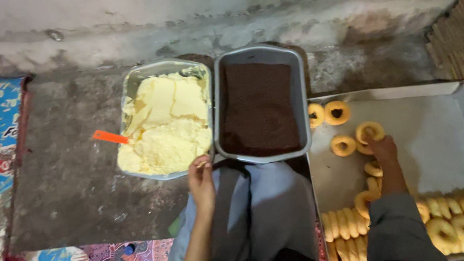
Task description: The person repeatedly picks up doughnuts, dips them into a yellow creamy substance, then into a dark granular topping, and places them on a tray. The process is repeated for multiple doughnuts throughout the clip.
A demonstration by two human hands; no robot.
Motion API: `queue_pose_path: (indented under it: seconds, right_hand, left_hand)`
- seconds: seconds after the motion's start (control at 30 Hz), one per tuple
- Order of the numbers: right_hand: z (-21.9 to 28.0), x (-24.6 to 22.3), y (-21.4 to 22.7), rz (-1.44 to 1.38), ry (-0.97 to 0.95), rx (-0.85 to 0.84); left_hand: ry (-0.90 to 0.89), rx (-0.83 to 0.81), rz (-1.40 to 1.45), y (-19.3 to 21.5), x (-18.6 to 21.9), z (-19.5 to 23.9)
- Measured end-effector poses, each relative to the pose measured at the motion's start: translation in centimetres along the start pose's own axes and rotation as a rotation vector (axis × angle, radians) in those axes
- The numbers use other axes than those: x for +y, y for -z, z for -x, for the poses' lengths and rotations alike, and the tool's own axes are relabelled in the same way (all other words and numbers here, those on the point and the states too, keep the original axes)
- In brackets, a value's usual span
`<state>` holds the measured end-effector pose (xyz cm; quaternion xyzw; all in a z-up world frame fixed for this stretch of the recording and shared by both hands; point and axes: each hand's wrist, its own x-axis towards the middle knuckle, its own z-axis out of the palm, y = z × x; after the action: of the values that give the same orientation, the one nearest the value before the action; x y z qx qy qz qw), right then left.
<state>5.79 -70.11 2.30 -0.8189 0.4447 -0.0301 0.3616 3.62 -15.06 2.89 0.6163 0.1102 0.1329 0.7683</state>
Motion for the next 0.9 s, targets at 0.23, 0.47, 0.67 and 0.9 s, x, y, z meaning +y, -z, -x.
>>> queue_pose_path:
  seconds: [0.23, 0.47, 0.67, 0.9]
  right_hand:
    - [9.1, -5.4, -8.1, -0.625, 0.535, 0.352]
    - [30.3, -11.7, -15.9, -0.719, 0.836, -0.828]
    - [36.7, -18.8, -17.6, -0.458, 1.163, -0.429]
    - [37.9, -22.8, -23.7, -0.181, 1.173, -0.718]
  left_hand:
    - [0.384, -0.252, 0.192, -3.8, 2.2, 3.5]
    - [0.631, -0.318, 0.840, -3.0, 4.1, 3.5]
    - [0.390, -0.293, 1.233, 4.9, 4.5, 1.7]
    - [0.111, 0.389, 0.133, 9.7, 4.0, -0.8]
